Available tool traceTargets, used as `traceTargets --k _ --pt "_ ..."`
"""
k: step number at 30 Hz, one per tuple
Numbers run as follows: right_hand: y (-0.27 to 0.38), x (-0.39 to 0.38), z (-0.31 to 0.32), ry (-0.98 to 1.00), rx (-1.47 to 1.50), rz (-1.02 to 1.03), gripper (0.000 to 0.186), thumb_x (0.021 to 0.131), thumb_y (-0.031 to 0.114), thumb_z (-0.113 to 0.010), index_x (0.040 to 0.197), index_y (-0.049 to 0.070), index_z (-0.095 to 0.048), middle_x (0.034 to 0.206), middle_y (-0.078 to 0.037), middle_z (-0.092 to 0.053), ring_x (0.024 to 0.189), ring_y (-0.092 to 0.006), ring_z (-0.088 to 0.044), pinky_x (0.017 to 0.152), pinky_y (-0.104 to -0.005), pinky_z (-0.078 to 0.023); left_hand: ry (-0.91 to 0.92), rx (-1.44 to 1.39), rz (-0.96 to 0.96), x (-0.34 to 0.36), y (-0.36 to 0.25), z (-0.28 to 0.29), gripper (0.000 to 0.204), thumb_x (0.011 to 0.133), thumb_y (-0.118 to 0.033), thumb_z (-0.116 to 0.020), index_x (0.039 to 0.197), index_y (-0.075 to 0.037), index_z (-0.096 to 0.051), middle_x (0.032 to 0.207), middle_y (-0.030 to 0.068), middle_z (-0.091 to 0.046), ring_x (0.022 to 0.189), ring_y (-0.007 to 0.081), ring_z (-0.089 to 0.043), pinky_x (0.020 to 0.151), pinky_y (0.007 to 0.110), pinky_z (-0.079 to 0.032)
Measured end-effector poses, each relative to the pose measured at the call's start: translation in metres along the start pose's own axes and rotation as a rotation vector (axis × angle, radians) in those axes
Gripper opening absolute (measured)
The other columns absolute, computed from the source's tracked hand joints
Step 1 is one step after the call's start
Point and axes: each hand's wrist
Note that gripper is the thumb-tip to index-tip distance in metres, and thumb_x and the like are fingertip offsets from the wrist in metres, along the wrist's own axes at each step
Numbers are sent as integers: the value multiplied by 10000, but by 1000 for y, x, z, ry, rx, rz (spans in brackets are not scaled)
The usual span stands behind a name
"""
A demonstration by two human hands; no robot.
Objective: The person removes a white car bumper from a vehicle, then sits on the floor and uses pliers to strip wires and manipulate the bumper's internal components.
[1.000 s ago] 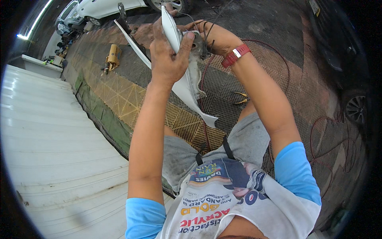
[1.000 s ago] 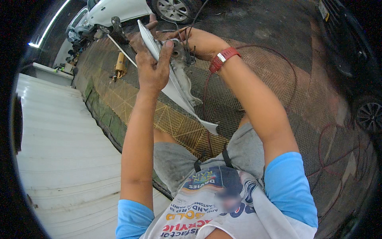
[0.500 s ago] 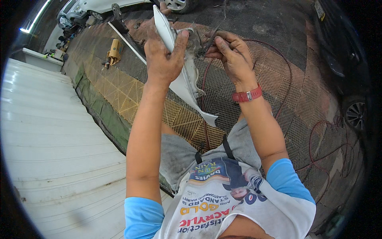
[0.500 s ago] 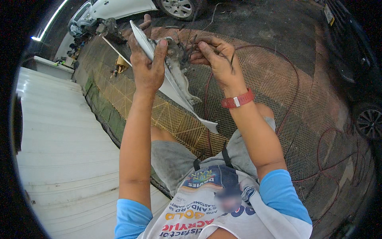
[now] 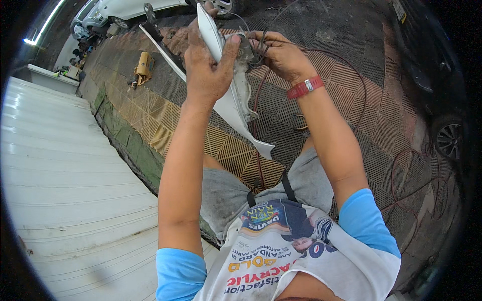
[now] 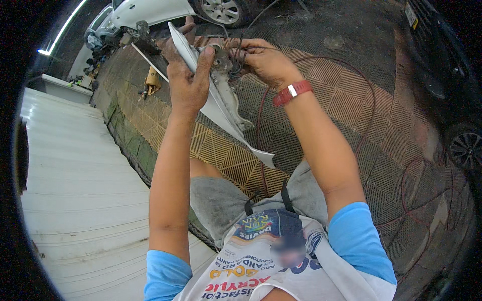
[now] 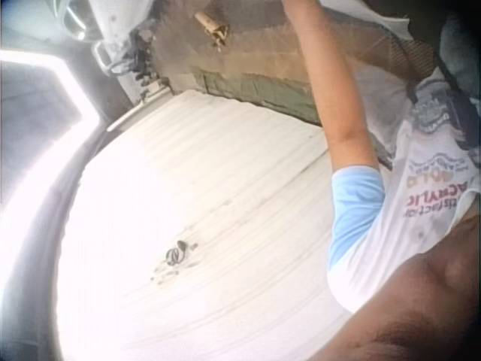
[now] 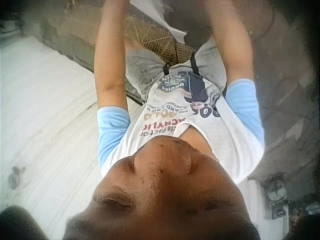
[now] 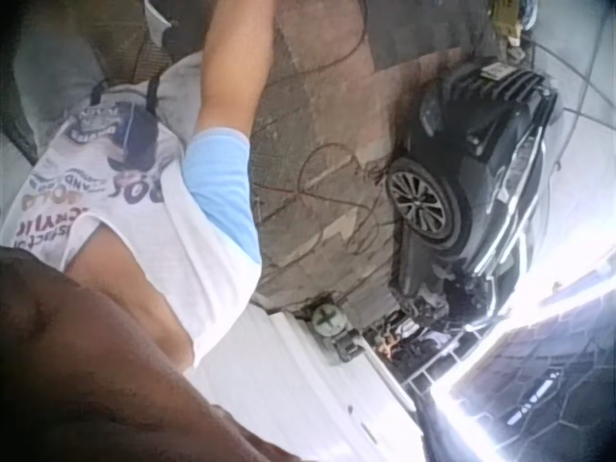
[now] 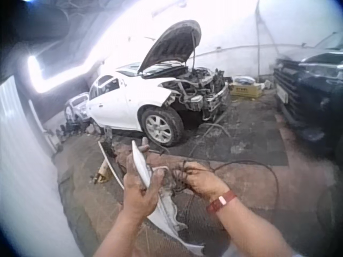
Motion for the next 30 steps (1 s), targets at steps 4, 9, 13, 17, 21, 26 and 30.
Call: traceTargets --k 4,9,13,17,21,26,30 --pt "35 -4 7 88 -307 -87 400 1009 257 -686 1310 1 -621 1091 -92 -724 914 -174 -730 830 -335 -599 -5 12 23 -2 1 3 510 965 -190 -722 1372 -33 -458 783 116 -691 652 221 -690 597 347 -520" --pt "51 -3 10 204 -568 -80 425 1019 250 -666 1351 -2 -585 1126 -116 -718 982 -208 -727 886 -365 -608 -20 -35 -6 0 0 -2 532 963 -184 -719 1398 -35 -454 927 156 -719 768 264 -720 710 383 -549" --pt "44 -4 19 235 -490 -24 352 1013 190 -636 1322 23 -634 1153 -110 -716 1039 -204 -702 879 -361 -590 8 -121 48 -1 -1 -1 554 981 -211 -714 1420 20 -468 1360 196 -616 1226 280 -619 1046 376 -466" --pt "84 -15 -20 291 -631 -205 333 972 61 -596 1298 32 -657 1166 -84 -714 1046 -197 -676 876 -339 -560 65 -80 75 0 -4 0 578 995 -218 -697 1452 15 -431 1425 217 -572 1319 300 -567 1103 404 -425" --pt "52 -10 -5 250 -791 -51 361 941 5 -561 1285 34 -666 1149 -66 -713 1057 -188 -642 880 -307 -540 75 -136 96 1 -5 -4 603 1007 -224 -682 1478 15 -392 1449 230 -546 1349 315 -544 1125 417 -407" --pt "65 -14 -16 223 -623 -305 294 980 60 -570 1253 23 -671 1186 -63 -684 1113 -163 -617 880 -283 -535 48 -179 76 -3 2 -2 615 1011 -237 -676 1485 21 -380 1460 227 -528 1346 312 -540 1129 414 -401" --pt "37 -25 -12 228 166 -174 241 1019 111 -587 1216 -3 -666 1146 -72 -698 1075 -138 -651 893 -284 -546 4 -11 36 -1 4 1 603 989 -267 -697 1457 -5 -420 992 134 -620 872 237 -630 781 354 -477"
Point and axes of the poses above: each hand's wrist, its own x-axis towards the middle knuckle, its own z-axis out of the back of the hand, y = z × x
